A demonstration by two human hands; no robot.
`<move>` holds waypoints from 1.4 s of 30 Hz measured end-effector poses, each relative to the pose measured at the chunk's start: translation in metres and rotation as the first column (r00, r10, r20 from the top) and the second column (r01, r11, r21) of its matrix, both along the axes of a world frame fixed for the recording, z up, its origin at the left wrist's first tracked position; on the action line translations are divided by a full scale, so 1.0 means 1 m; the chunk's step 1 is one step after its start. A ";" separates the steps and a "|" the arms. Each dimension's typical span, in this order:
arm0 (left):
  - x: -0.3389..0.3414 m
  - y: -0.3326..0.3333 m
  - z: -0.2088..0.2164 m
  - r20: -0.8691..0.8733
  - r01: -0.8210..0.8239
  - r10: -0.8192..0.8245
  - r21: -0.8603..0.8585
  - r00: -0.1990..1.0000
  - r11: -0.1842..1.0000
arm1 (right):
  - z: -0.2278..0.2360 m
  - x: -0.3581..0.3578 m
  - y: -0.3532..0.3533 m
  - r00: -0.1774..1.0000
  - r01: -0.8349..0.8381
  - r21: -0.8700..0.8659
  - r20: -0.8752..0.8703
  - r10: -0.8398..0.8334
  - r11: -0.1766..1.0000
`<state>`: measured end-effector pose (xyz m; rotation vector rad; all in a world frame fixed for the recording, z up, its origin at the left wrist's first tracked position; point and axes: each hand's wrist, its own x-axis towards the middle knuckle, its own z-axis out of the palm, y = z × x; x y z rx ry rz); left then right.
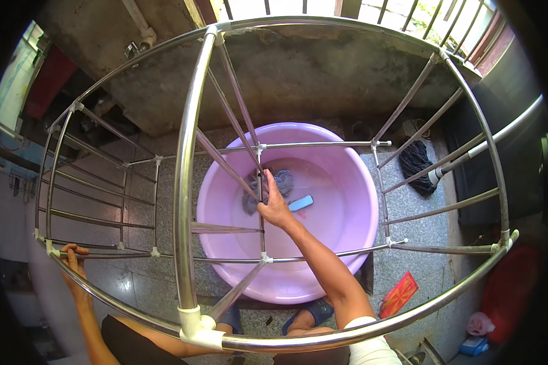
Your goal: The person is assembling a collapsible metal laundry drying rack, connecting pipes to plastic joints.
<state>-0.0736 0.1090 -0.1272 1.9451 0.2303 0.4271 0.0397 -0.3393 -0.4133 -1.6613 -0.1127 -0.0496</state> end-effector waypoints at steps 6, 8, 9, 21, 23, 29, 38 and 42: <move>0.000 -0.001 0.003 0.003 0.007 -0.007 0.005 1.000 1.000 | 0.012 0.002 0.004 0.996 0.091 -0.231 0.045 -0.083 0.969; 0.001 -0.001 0.001 0.006 -0.001 0.001 0.029 1.000 1.000 | 0.006 0.003 0.006 0.990 0.132 -0.261 0.080 -0.115 0.956; 0.001 -0.002 0.001 0.008 0.000 0.000 0.029 1.000 1.000 | 0.003 0.004 0.008 0.979 0.186 -0.265 0.136 -0.154 0.946; -0.003 -0.005 0.003 0.012 -0.001 0.001 0.009 1.000 1.000 | 0.003 -0.004 0.009 0.983 0.163 -0.268 0.128 -0.133 0.949; -0.001 -0.006 0.001 -0.003 -0.018 0.018 0.009 1.000 1.000 | 0.000 -0.007 0.002 0.994 0.104 -0.222 0.064 -0.092 0.970; 0.000 -0.003 0.003 0.012 0.023 -0.023 0.001 1.000 1.000 | 0.003 -0.038 0.009 0.990 0.112 0.109 -0.100 -0.101 0.988; 0.000 -0.003 0.001 0.010 0.049 -0.049 -0.004 0.999 0.999 | 0.009 -0.043 0.015 0.967 0.252 -0.103 0.068 -0.246 0.962; -0.002 -0.002 0.002 0.012 0.054 -0.054 -0.010 0.998 0.998 | 0.029 -0.043 0.018 0.973 0.230 0.000 0.005 -0.230 0.973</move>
